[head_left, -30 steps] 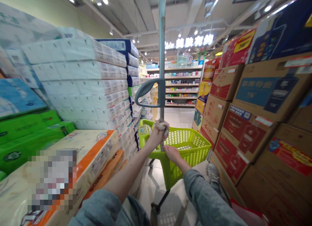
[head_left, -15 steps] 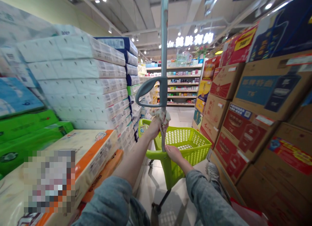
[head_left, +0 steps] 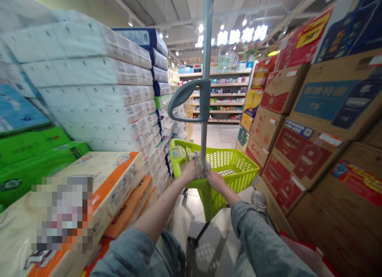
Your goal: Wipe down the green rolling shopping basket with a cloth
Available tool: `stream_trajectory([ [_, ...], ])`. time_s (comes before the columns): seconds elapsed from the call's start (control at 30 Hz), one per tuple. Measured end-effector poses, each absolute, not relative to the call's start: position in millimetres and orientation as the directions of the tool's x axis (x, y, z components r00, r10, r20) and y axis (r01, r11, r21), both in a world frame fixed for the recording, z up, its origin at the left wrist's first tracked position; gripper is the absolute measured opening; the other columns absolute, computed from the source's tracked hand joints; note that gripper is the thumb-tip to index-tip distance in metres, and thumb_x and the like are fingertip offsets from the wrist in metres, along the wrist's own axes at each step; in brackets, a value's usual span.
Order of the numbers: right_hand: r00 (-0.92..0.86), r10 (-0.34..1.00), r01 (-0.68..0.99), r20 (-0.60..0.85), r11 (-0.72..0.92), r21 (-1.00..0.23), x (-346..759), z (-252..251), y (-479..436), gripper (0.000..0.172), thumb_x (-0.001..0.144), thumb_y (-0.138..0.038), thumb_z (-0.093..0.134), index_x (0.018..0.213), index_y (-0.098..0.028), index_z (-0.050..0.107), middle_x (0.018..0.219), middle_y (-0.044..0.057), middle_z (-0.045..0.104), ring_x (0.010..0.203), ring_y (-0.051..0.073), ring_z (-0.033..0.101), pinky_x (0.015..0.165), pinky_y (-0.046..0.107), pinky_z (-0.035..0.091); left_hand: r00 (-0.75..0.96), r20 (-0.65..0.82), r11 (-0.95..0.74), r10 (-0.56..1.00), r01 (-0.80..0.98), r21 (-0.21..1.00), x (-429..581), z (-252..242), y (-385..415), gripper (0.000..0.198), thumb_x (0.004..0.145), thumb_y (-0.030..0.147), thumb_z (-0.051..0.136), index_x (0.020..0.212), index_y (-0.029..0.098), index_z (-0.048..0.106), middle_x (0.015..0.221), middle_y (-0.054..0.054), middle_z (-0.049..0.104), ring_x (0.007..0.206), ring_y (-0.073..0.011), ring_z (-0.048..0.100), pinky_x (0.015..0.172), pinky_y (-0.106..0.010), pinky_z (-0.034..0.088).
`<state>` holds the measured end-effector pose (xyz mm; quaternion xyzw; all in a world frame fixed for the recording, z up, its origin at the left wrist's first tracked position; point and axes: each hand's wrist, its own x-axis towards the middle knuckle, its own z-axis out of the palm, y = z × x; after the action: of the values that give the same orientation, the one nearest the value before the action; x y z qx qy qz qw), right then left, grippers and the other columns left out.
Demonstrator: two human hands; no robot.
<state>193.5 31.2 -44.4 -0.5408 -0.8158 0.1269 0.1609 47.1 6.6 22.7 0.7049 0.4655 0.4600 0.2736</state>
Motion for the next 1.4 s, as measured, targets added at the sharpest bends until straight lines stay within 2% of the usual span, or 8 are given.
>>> stream_trajectory([
  [0.1,-0.390,0.904,0.810,0.175,0.428,-0.401,195.6,-46.3,31.4,0.052,0.098,-0.037,0.018,0.102,-0.023,0.068,0.108,0.005,0.069,0.099,0.020,0.061,0.078,0.026,0.040,0.182,0.365,-0.397,0.913,0.599,0.695,27.6,17.6,-9.7,0.021,0.084,0.031,0.047,0.074,0.017,0.059,0.063,-0.003,0.059,0.067,-0.0180,0.060,0.071,-0.031,0.050],
  [0.23,-0.380,0.906,0.801,0.186,0.422,-0.425,196.5,-48.2,33.4,0.053,0.098,-0.040,0.018,0.097,-0.023,0.068,0.103,0.004,0.070,0.093,0.019,0.061,0.073,0.025,0.038,0.403,0.451,-0.596,0.796,0.650,0.472,2.7,13.4,-42.5,0.023,0.086,0.024,0.044,0.090,0.018,0.065,0.095,-0.008,0.066,0.091,-0.0191,0.062,0.087,-0.033,0.049],
  [0.47,-0.357,0.918,0.817,0.175,0.397,-0.418,195.8,-47.3,36.7,0.053,0.098,-0.040,0.018,0.093,-0.023,0.068,0.100,0.004,0.070,0.091,0.019,0.061,0.070,0.025,0.037,0.172,0.742,-0.600,0.648,0.715,0.359,-34.7,26.7,-68.2,0.034,0.087,0.022,0.046,0.120,0.018,0.056,0.125,-0.012,0.057,0.115,-0.0210,0.055,0.099,-0.040,0.044],
  [0.63,-0.360,0.915,0.829,0.182,0.403,-0.387,191.5,-45.7,37.7,0.053,0.098,-0.038,0.017,0.095,-0.023,0.067,0.101,0.004,0.070,0.092,0.019,0.060,0.071,0.025,0.037,0.505,0.593,-0.584,0.627,0.808,-0.071,-15.8,1.0,-63.4,0.039,0.089,0.016,0.042,0.128,0.015,0.049,0.125,-0.014,0.056,0.119,-0.0213,0.051,0.106,-0.043,0.038],
  [0.8,-0.339,0.921,0.837,0.190,0.388,-0.387,189.4,-43.5,36.3,0.053,0.098,-0.040,0.017,0.098,-0.024,0.068,0.102,0.003,0.070,0.092,0.019,0.061,0.071,0.025,0.037,0.453,0.586,-0.316,0.672,0.891,-0.326,19.4,-26.9,-58.0,0.037,0.090,0.013,0.038,0.126,0.011,0.049,0.118,-0.014,0.058,0.113,-0.0257,0.052,0.108,-0.048,0.031],
  [0.93,-0.340,0.920,0.829,0.195,0.391,-0.401,193.6,-43.6,38.4,0.054,0.098,-0.041,0.016,0.099,-0.023,0.068,0.104,0.004,0.070,0.093,0.018,0.060,0.071,0.024,0.037,0.451,0.560,-0.270,0.695,0.885,-0.378,31.4,-21.9,-51.9,0.029,0.092,0.014,0.034,0.112,0.011,0.055,0.101,-0.013,0.060,0.097,-0.0247,0.056,0.096,-0.045,0.038],
  [1.1,-0.370,0.910,0.819,0.190,0.416,-0.395,200.1,-46.3,42.3,0.054,0.098,-0.043,0.017,0.098,-0.022,0.067,0.105,0.004,0.070,0.093,0.019,0.060,0.071,0.023,0.038,0.490,0.488,-0.364,0.722,0.870,-0.334,31.9,-5.3,-35.6,0.020,0.092,0.018,0.038,0.085,0.014,0.057,0.081,-0.009,0.058,0.080,-0.0234,0.055,0.073,-0.037,0.040],
  [1.4,-0.462,0.865,0.762,0.194,0.499,-0.413,204.0,-45.6,42.6,0.057,0.098,-0.047,0.015,0.101,-0.021,0.066,0.106,0.005,0.069,0.098,0.019,0.061,0.078,0.025,0.039,0.451,0.550,-0.415,0.703,0.888,-0.199,18.2,-7.4,-13.4,0.016,0.087,0.027,0.051,0.078,0.015,0.057,0.074,-0.007,0.064,0.075,-0.0207,0.058,0.070,-0.033,0.035],
])
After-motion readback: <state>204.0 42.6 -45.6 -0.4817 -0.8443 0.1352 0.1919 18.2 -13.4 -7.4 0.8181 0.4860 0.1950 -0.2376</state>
